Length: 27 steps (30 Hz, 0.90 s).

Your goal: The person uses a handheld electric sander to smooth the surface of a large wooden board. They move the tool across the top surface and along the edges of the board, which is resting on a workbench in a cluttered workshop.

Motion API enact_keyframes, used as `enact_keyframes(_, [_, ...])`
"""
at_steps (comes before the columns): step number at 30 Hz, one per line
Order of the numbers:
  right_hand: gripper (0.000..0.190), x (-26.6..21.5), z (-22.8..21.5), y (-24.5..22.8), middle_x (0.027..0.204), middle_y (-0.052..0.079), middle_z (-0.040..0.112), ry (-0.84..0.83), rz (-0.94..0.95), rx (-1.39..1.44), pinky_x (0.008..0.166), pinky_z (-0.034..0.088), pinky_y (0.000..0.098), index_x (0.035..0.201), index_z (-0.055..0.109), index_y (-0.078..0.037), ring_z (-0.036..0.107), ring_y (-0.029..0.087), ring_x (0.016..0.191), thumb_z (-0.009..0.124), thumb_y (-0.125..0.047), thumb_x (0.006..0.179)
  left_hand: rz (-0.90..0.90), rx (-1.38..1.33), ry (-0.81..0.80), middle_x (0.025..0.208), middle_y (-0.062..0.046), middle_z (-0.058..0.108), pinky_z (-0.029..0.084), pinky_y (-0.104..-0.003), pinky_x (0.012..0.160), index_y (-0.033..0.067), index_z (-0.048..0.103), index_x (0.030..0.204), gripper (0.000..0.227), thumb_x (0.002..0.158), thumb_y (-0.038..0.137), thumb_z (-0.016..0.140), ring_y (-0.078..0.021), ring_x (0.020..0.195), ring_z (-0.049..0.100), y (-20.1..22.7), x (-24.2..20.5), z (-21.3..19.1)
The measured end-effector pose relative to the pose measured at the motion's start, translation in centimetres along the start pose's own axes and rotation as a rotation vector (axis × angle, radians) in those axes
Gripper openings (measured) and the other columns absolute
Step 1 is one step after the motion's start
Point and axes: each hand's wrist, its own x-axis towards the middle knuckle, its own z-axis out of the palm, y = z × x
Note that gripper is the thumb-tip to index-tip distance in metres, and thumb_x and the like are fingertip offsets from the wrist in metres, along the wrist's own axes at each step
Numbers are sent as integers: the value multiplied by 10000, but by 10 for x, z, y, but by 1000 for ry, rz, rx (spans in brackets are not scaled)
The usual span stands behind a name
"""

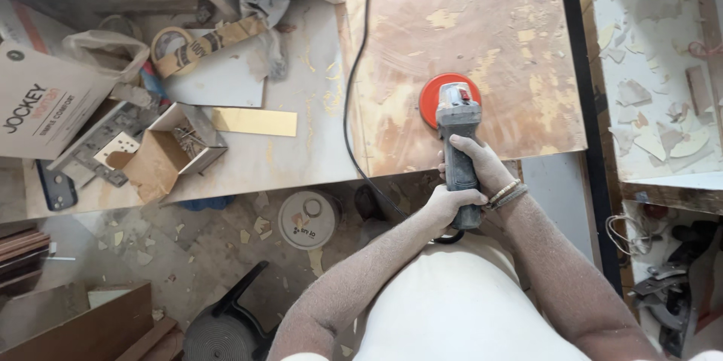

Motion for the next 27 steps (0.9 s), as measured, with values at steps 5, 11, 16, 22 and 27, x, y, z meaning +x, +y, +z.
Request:
enact_keyframes(5, [457, -11, -49, -3, 927, 98, 696, 74, -29, 134, 688, 626, 334, 1218, 580, -17, 712, 177, 760, 678, -362, 935, -43, 69, -85, 896, -102, 706, 595, -326, 675, -24, 681, 1021, 335, 760, 142, 810, -184, 764, 700, -12, 25, 32])
enact_keyframes(11, [452, -20, -74, 2, 916, 89, 685, 149, -73, 189, 698, 630, 357, 1186, 567, -11, 707, 182, 770, 653, -396, 965, -127, 160, -129, 893, -93, 688, 585, -319, 652, -36, 675, 1037, 367, 757, 149, 823, -185, 749, 682, -8, 32, 44])
enact_keyframes(16, [450, 7, -51, -7, 901, 71, 673, 14, -81, 227, 680, 622, 344, 1230, 558, -51, 695, 170, 750, 661, -390, 952, -102, 107, -135, 903, -101, 703, 604, -340, 690, -20, 662, 1048, 364, 747, 128, 803, -190, 759, 708, 18, 32, 27])
enact_keyframes(22, [496, 43, 4, -15, 888, 103, 683, 20, -8, 182, 645, 617, 334, 1142, 600, 6, 700, 192, 723, 700, -429, 926, -40, 33, -131, 855, -138, 698, 575, -351, 646, -56, 688, 1026, 312, 792, 132, 775, -221, 708, 699, 60, 21, -20])
enact_keyframes(27, [474, 42, 38, -2, 862, 98, 680, 39, 24, 158, 593, 597, 330, 1088, 641, 2, 686, 185, 689, 710, -432, 910, -47, -20, -129, 850, -137, 697, 585, -360, 657, -56, 672, 1008, 284, 800, 111, 770, -230, 723, 704, 61, 0, -46])
